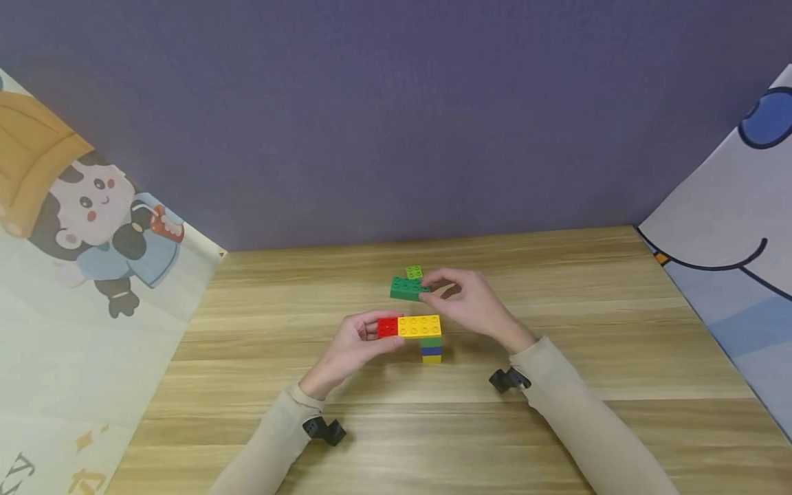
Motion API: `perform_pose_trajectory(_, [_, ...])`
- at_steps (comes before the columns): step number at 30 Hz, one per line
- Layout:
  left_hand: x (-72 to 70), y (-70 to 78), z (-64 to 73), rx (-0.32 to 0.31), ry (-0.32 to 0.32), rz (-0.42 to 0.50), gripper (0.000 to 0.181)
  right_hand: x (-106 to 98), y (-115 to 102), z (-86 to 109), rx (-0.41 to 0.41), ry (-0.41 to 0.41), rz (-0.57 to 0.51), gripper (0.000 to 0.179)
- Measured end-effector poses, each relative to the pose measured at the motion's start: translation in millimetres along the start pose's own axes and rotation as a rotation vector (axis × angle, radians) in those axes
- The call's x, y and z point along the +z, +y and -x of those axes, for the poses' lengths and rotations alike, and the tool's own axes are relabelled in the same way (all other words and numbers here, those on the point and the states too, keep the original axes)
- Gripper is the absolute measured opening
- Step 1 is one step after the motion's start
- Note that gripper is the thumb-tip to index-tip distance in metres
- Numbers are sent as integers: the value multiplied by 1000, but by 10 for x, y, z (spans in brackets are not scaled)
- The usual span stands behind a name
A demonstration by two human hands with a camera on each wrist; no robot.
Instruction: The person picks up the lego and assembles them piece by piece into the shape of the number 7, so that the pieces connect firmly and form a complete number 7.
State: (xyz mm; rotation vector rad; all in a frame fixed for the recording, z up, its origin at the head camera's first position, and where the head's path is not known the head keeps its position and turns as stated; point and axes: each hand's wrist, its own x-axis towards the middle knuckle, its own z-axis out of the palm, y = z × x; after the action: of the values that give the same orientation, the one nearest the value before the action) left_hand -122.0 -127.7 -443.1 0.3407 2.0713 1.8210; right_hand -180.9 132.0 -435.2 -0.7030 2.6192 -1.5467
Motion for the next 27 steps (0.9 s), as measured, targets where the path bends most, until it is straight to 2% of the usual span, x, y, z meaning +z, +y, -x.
perform_pose_trajectory(18, [21,-19,8,3,1,6,45,-36,-137,166,-84,14,12,13])
perform_pose_trajectory(27, [25,-20,-1,20,-1,4,44,-10,-219,229,-130,4,-40,13])
